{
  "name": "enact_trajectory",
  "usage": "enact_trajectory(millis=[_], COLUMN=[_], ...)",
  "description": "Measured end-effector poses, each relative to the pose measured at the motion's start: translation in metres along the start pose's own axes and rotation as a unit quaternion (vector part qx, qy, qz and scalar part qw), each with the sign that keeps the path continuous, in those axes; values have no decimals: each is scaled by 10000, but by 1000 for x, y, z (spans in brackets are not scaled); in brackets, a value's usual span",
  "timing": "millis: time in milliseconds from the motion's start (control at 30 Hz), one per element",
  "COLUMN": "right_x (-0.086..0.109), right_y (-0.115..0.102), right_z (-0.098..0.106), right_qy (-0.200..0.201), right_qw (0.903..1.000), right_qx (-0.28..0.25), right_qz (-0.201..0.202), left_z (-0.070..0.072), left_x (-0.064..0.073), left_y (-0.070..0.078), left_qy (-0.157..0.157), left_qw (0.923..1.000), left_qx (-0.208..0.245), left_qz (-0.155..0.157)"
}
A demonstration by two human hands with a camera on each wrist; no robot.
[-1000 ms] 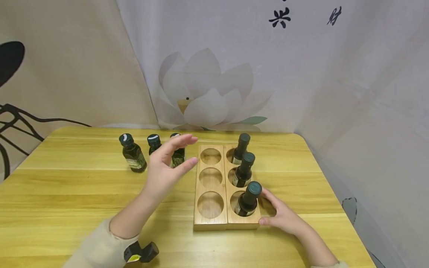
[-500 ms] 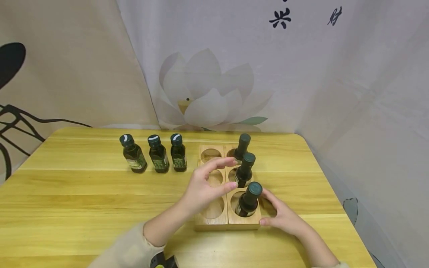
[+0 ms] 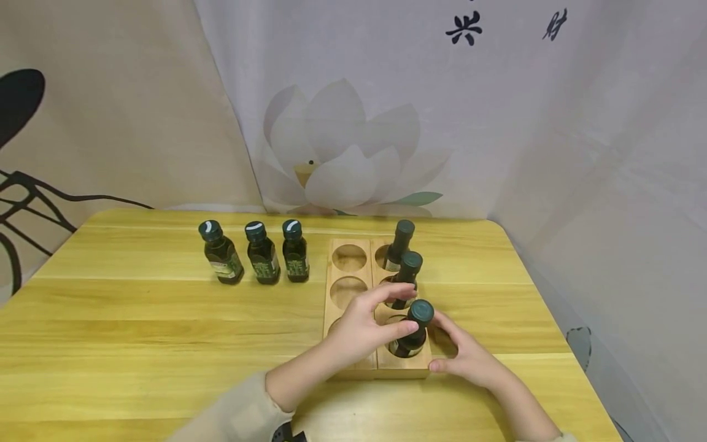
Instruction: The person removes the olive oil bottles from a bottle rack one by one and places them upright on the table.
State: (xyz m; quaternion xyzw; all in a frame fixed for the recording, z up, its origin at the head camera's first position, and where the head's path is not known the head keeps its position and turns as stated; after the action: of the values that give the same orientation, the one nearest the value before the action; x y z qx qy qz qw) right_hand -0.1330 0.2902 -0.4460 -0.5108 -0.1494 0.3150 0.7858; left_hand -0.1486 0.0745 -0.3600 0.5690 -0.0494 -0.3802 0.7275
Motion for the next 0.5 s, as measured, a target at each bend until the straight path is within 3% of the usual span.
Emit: enact_trajectory(millis=[300,500], right_x=[-1,0], right_y=[0,1], right_z=[0,0], right_qy=[-49,-41], right_qw=[10000,10000], right_qx=[-15,11], right_qz=[53,-27], left_z=[-8,-10], left_x=[-5,-9], left_y=[-9,-12], left_qy=[-424,-797], left_qw=[9988,9952], left_qx=[223,565], left_qz=[95,-22])
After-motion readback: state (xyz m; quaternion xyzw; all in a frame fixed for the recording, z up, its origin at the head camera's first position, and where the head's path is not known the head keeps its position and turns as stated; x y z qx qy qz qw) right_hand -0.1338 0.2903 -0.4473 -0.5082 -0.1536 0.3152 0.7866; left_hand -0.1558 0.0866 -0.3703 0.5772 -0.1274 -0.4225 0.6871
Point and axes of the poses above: each hand's wrist, its own x-axis away from the middle knuckle, its own z-axis out of the back of the hand, y = z × x, the point moved 4 cm from there along -x, towards the middle knuckle, and after that the axes turned 9 degrees about -y, right-handed, at the moved point
